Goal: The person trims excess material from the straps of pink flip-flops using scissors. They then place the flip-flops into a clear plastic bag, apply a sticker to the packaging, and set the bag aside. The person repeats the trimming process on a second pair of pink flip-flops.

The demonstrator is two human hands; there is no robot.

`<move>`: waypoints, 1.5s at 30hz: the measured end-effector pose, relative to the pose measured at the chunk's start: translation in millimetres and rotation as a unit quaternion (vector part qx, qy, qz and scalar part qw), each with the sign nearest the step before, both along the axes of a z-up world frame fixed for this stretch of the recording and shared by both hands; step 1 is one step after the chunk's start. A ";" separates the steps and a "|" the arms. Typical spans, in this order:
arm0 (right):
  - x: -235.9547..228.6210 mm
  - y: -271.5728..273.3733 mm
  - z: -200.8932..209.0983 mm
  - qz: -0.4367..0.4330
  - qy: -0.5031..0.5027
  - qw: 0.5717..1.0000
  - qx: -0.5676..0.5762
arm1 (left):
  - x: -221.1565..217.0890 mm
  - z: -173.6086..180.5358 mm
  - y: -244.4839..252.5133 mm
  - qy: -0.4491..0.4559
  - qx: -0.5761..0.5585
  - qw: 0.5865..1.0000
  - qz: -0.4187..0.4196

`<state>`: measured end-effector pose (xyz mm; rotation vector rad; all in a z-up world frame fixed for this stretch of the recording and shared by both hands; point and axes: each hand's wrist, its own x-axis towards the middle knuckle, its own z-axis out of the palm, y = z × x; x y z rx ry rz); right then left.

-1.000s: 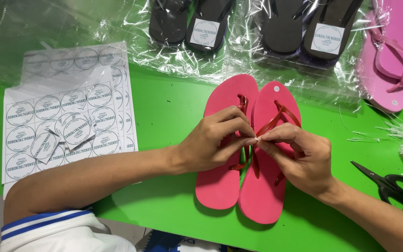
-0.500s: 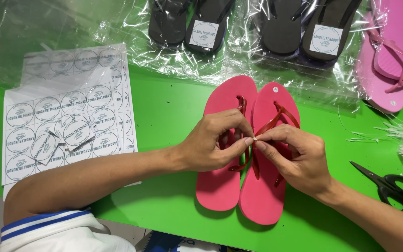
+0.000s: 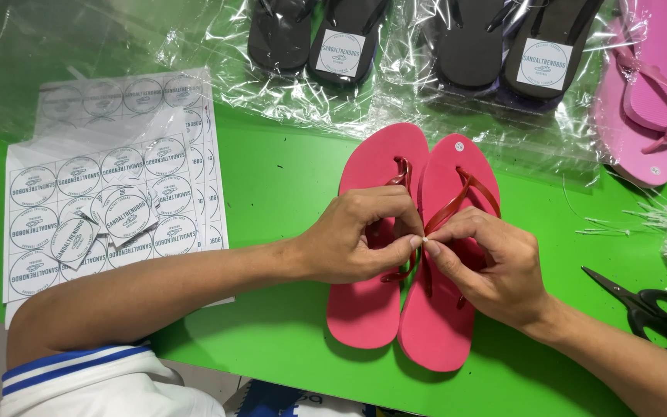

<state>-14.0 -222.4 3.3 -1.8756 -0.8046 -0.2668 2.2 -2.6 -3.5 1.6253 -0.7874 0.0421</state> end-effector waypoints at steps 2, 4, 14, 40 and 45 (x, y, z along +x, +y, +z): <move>0.1 0.7 -0.1 0.003 -0.011 1.000 -0.002 | 0.1 -1.1 0.0 -0.002 0.003 1.000 -0.003; -0.2 1.1 -0.3 0.007 -0.022 1.000 -0.003 | -0.4 -2.6 -0.5 -0.003 0.005 1.000 -0.007; 0.6 4.1 2.2 -0.004 -0.061 0.998 -0.021 | -2.8 -5.7 -3.7 -0.013 0.027 1.000 0.009; 1.7 -35.7 9.6 -0.164 -0.205 0.941 -0.214 | 21.2 90.6 75.4 -0.289 0.461 0.817 0.190; -0.9 -47.1 -10.8 -0.163 -0.208 0.923 -0.278 | 80.5 103.3 182.1 -0.095 0.586 0.704 0.389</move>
